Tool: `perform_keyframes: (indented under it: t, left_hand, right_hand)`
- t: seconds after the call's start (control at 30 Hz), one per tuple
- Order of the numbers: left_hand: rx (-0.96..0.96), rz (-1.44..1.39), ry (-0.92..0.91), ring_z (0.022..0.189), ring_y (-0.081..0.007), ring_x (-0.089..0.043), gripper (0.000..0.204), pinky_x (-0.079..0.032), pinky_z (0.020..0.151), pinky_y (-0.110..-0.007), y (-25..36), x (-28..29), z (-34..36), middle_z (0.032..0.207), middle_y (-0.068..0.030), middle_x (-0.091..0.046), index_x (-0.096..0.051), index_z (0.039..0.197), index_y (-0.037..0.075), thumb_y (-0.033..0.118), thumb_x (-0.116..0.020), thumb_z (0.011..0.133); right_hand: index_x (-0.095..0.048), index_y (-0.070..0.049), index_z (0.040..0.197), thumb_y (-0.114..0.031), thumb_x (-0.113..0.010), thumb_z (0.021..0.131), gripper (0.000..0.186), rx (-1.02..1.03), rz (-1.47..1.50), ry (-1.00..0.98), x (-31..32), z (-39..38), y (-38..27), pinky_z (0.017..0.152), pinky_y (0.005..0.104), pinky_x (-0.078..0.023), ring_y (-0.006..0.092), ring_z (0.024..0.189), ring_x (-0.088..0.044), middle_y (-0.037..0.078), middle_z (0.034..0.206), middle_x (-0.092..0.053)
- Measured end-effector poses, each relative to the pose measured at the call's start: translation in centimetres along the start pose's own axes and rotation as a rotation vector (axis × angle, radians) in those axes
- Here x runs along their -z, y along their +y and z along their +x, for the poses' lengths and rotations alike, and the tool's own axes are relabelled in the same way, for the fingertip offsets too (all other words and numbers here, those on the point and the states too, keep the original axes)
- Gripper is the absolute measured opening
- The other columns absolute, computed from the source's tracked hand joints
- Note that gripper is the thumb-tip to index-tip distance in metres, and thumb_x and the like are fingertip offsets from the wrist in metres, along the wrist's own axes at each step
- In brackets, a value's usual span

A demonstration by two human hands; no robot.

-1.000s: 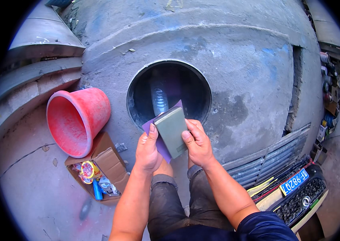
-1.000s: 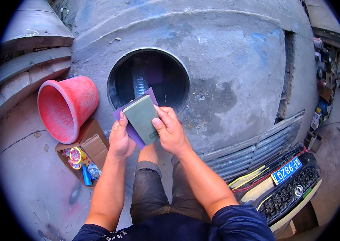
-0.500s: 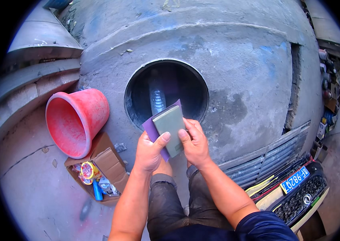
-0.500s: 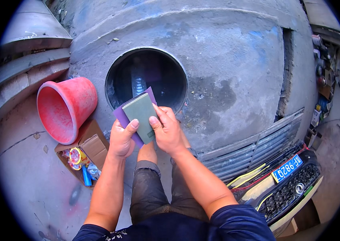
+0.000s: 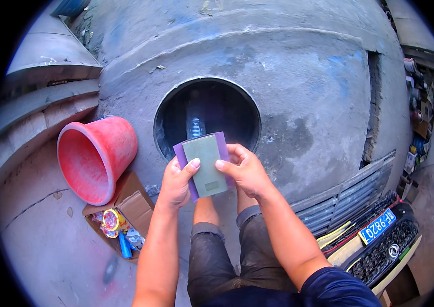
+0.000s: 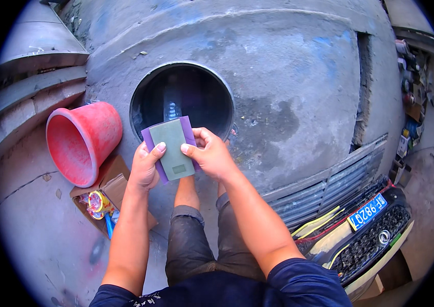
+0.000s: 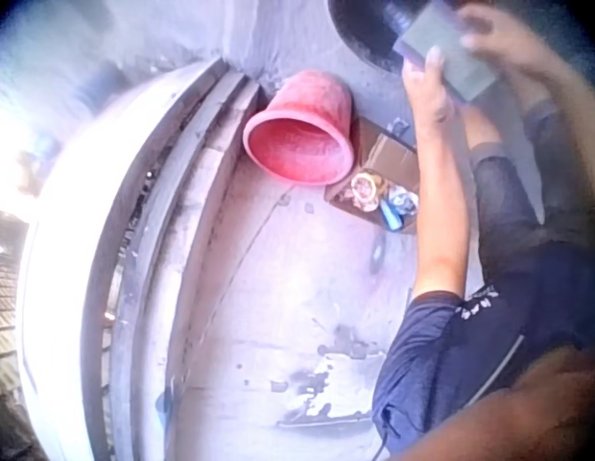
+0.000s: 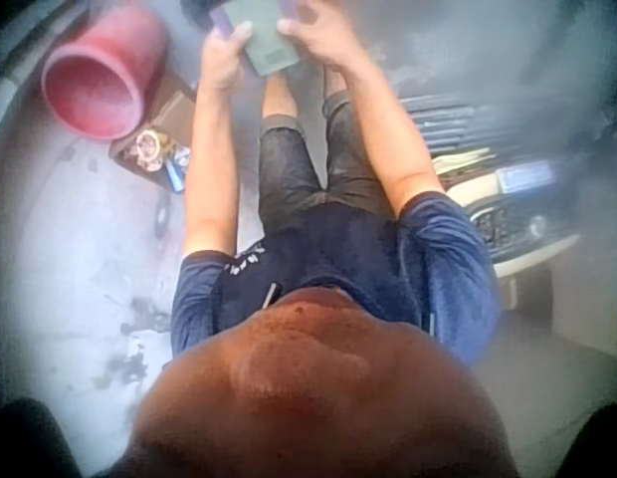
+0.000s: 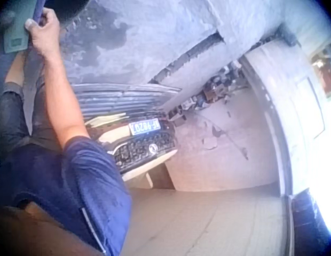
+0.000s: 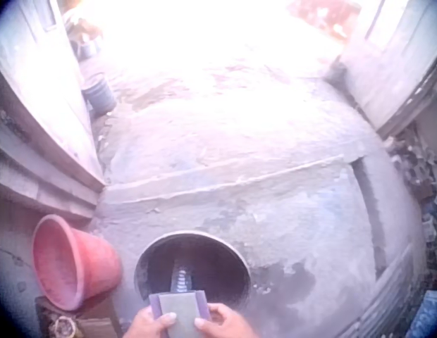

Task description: The person retrieves a sanding block and water bottle from a bucket, then pours liquid onto the car hood and spreads a thick white paste across the surface using the sanding block. The person repeatedly pours and spreads the paste to cover more of the hood area.

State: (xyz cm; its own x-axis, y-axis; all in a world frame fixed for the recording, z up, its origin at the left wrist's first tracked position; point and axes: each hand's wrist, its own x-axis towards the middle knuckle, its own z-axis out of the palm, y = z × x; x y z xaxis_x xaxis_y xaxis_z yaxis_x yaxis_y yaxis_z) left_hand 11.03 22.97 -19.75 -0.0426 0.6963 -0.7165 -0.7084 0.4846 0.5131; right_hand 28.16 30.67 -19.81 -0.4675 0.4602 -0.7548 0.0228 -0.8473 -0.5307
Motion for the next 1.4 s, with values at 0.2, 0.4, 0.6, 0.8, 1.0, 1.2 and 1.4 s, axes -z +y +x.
perform_keyframes:
  t: [0.2,0.4,0.6,0.8,1.0,1.2,1.4]
  left_hand:
    - [-0.01,0.088,0.021,0.104,-0.0164,-0.061,0.039,-0.049,0.092,-0.031,-0.9,-0.4,0.4,0.114,-0.0106,-0.063,-0.053,0.125,-0.001,0.018,-0.065,0.093]
    - [-0.033,0.162,0.05,0.102,-0.0155,-0.061,0.037,-0.05,0.09,-0.03,-1.7,-1.2,0.5,0.114,-0.0103,-0.063,-0.053,0.125,-0.001,0.017,-0.064,0.094]
    - [-0.004,0.187,0.05,0.102,-0.0155,-0.06,0.037,-0.05,0.09,-0.031,-1.9,-1.0,0.4,0.114,-0.0104,-0.063,-0.053,0.125,-0.001,0.016,-0.064,0.094]
    - [-0.013,0.091,0.087,0.105,-0.0166,-0.06,0.038,-0.049,0.093,-0.032,-2.6,-0.7,0.2,0.117,-0.0102,-0.061,-0.05,0.127,0.0,0.015,-0.063,0.094]
    - [0.033,-0.03,0.047,0.109,-0.0183,-0.059,0.039,-0.049,0.096,-0.033,-2.2,-1.6,-0.5,0.121,-0.0099,-0.06,-0.049,0.13,0.002,0.028,-0.052,0.101]
    - [0.042,-0.05,0.012,0.118,-0.0246,-0.058,0.052,-0.047,0.102,-0.039,-2.3,-1.1,-0.7,0.129,-0.0151,-0.057,-0.045,0.135,0.003,0.043,-0.039,0.104]
    - [0.014,-0.047,-0.021,0.117,-0.0248,-0.058,0.051,-0.048,0.101,-0.039,-2.3,-1.4,-0.8,0.13,-0.0152,-0.057,-0.045,0.135,0.003,0.043,-0.039,0.104]
  right_hand:
    - [-0.059,0.0,0.123,-0.01,-0.065,0.092,0.033,0.077,-0.176,0.203,-1.0,-0.6,1.8,0.089,0.0299,-0.051,0.0163,0.1,-0.063,0.011,0.114,-0.064]
    - [-0.062,0.002,0.121,-0.009,-0.062,0.09,0.033,0.278,-0.516,0.404,-2.1,-1.7,2.1,0.089,0.0326,-0.05,0.0236,0.103,-0.063,0.015,0.109,-0.062]
    - [-0.054,0.002,0.13,-0.013,-0.067,0.086,0.049,0.363,-0.652,0.421,-1.2,-1.9,2.9,0.092,0.0366,-0.05,0.0309,0.109,-0.059,0.019,0.121,-0.054]
    - [-0.037,-0.004,0.145,-0.028,-0.076,0.077,0.082,0.568,-0.995,0.245,-0.9,-2.9,4.2,0.107,0.05,-0.036,0.0447,0.131,-0.038,0.026,0.14,-0.038]
    - [-0.03,-0.009,0.15,-0.028,-0.078,0.075,0.091,0.522,-0.865,0.172,-1.7,-3.4,4.6,0.109,0.0496,-0.035,0.0475,0.134,-0.035,0.031,0.145,-0.033]
    - [-0.031,-0.008,0.15,-0.022,-0.078,0.074,0.091,0.548,-0.841,0.183,-2.0,-3.7,4.5,0.107,0.0468,-0.039,0.0473,0.133,-0.038,0.032,0.144,-0.033]
    - [-0.033,-0.008,0.149,-0.021,-0.078,0.073,0.089,0.621,-0.83,0.2,-1.7,-4.0,4.4,0.105,0.0457,-0.042,0.0455,0.133,-0.04,0.03,0.144,-0.034]
